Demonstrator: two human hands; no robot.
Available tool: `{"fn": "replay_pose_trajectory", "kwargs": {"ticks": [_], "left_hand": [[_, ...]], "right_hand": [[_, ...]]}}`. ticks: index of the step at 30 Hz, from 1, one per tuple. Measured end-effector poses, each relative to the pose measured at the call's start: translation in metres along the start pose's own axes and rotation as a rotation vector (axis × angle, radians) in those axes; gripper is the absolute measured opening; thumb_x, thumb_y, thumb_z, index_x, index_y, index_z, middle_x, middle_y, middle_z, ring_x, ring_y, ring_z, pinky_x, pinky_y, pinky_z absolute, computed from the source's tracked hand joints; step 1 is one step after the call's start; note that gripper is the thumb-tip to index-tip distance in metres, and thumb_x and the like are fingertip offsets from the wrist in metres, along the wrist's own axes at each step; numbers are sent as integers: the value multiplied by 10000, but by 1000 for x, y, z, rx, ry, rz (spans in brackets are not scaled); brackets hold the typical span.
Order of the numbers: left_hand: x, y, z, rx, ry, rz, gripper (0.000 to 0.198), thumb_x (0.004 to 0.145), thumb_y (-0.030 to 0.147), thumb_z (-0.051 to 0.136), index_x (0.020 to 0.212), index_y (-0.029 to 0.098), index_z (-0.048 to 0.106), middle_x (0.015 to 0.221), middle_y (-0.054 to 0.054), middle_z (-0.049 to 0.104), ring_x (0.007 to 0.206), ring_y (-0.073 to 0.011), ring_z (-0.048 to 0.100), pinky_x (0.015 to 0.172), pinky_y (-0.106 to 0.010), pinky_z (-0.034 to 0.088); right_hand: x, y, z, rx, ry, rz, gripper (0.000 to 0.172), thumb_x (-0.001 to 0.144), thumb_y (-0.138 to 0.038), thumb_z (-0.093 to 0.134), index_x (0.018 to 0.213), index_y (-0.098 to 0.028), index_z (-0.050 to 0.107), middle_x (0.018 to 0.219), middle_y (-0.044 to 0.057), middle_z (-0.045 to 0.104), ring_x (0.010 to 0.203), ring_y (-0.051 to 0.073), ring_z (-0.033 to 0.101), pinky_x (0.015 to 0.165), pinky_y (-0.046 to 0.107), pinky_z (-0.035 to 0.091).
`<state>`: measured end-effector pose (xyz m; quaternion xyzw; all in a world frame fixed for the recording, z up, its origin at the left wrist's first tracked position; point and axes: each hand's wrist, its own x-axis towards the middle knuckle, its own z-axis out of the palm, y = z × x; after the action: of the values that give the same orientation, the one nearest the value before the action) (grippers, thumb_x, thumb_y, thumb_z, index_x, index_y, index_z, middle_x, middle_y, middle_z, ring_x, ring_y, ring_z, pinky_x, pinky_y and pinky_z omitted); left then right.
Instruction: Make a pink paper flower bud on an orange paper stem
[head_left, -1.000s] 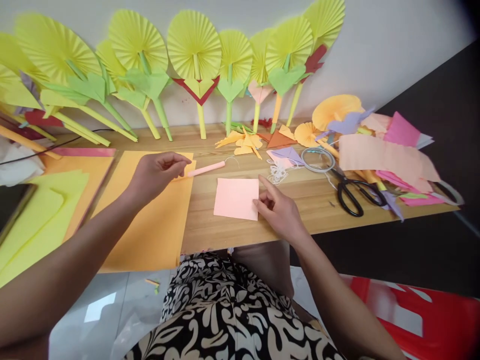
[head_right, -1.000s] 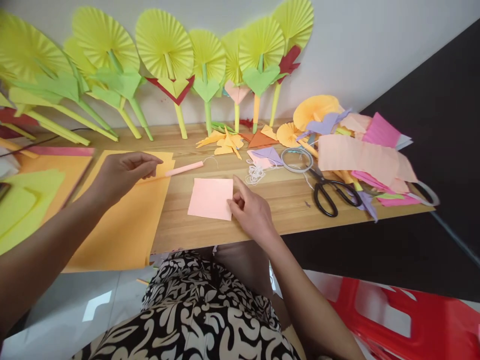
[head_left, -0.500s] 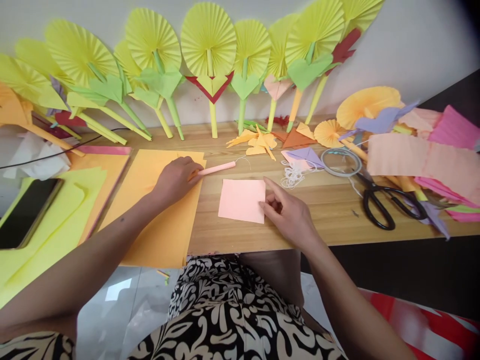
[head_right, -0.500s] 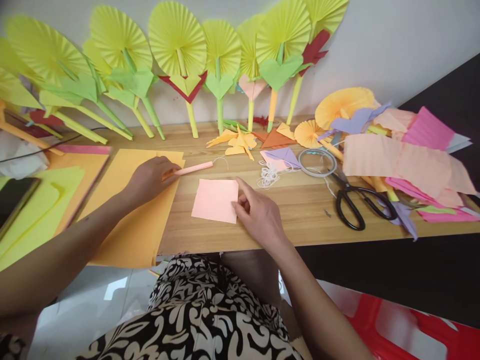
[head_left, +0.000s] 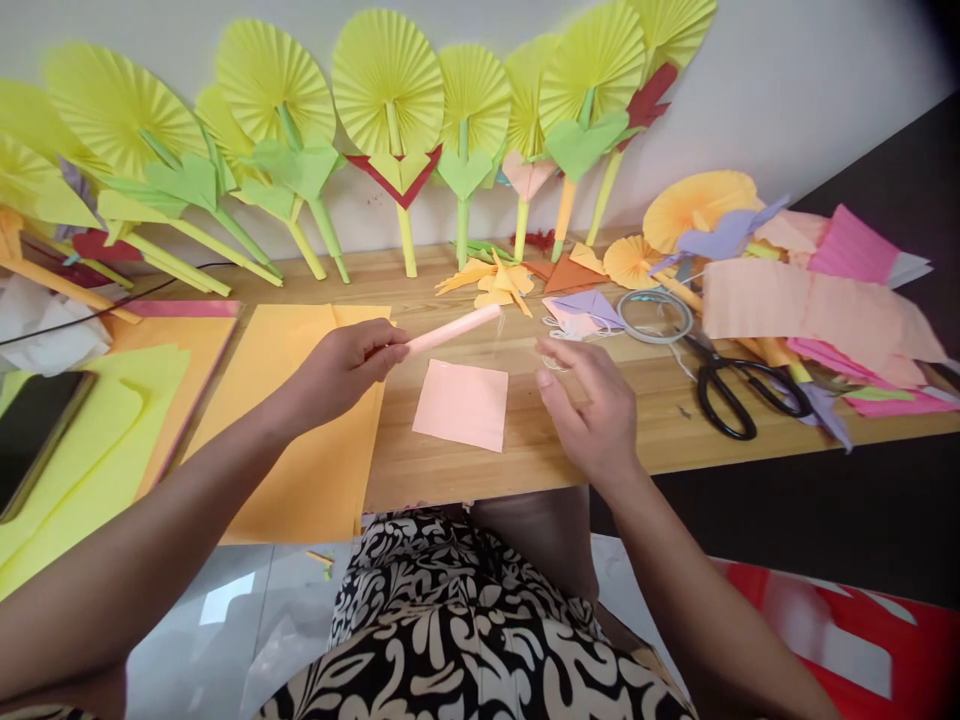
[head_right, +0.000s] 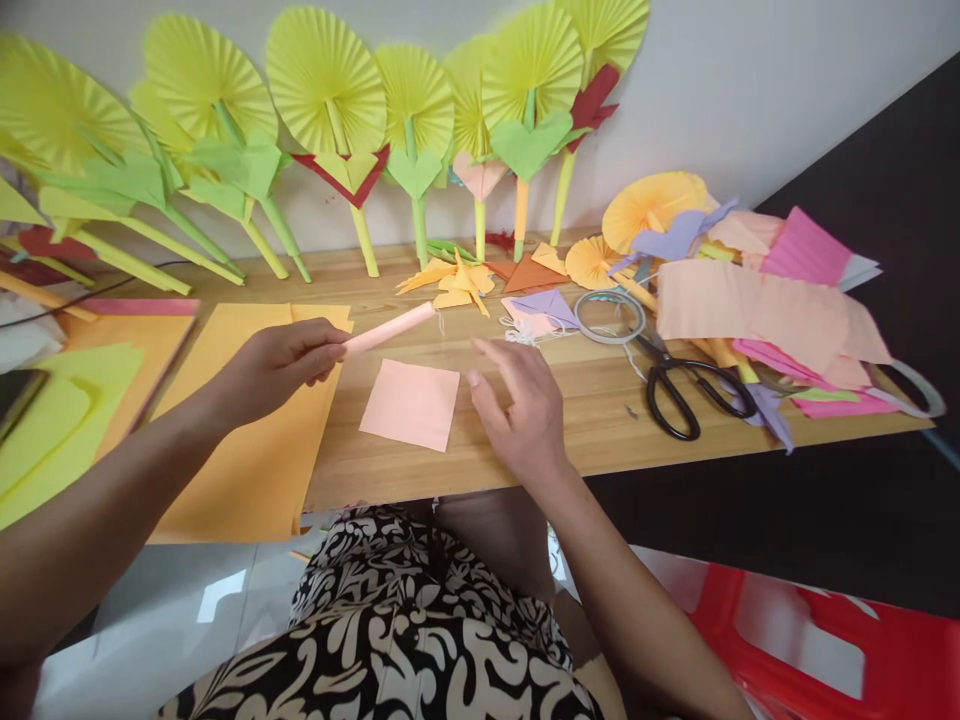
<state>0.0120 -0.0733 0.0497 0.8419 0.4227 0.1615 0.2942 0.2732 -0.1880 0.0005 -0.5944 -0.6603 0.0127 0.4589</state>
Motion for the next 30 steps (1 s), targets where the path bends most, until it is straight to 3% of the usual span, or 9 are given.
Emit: {"fn": "replay_pose_trajectory", "kwargs": {"ticks": [3,8,12,17,19,22,26,30], "left_hand": [[-2,7,-1,-88,-117,3,335,935,436,489,762,196,647,630,6,535,586,-126,483,582,-250,367],[-2,13,3,-122,-185,55,316,913,455,518,934,227,736,678,-11,602,645,-144,529,621,-249,407],[-3,22,9,-135,-165,125,307,894,431,542,994,241,761,814,-36,676,721,-159,571,673,-259,428],[-1,28,14,-109,-222,217,290,903,394,544,1031,247,759,874,-52,685,759,-178,606,725,-284,445],[1,26,17,-94,-255,240,277,902,373,546,1028,249,760,896,-62,694,794,-198,623,770,-309,455],[1,19,20,-75,-275,248,257,894,361,561,990,235,763,926,-77,705,840,-219,640,783,-321,460],[-5,5,23,-77,-273,235,255,900,374,555,936,223,757,919,-84,703,826,-211,637,752,-306,459],[-14,-10,25,-45,-263,263,278,929,363,518,964,210,747,938,-96,704,838,-209,639,748,-308,461]], "right_hand": [[14,-8,-9,-32,12,-110,350,940,-284,550,1276,-230,631,1276,102,674,1213,265,609,1049,474,471],[28,-13,-18,-63,-187,-177,354,935,-335,582,1276,-258,637,1273,55,690,1208,267,619,1094,500,429],[18,-15,-28,-16,-310,-89,195,950,-299,579,1086,-252,710,1035,26,760,934,200,706,872,360,540],[-13,-22,-41,57,-374,102,190,929,-275,614,1087,-262,718,937,11,766,705,149,678,626,268,524],[-26,-23,-38,79,-400,171,195,926,-275,614,1090,-260,719,931,11,768,669,142,665,581,257,508],[-38,-21,-26,59,-419,198,193,938,-278,600,1099,-252,704,962,18,766,727,157,679,630,272,520],[-41,-19,-7,-34,-403,65,163,962,-274,567,1061,-230,689,969,45,752,865,199,682,757,330,519],[-41,-17,4,-49,-389,1,132,966,-265,568,1016,-224,683,949,50,743,868,201,666,759,335,504]]}}
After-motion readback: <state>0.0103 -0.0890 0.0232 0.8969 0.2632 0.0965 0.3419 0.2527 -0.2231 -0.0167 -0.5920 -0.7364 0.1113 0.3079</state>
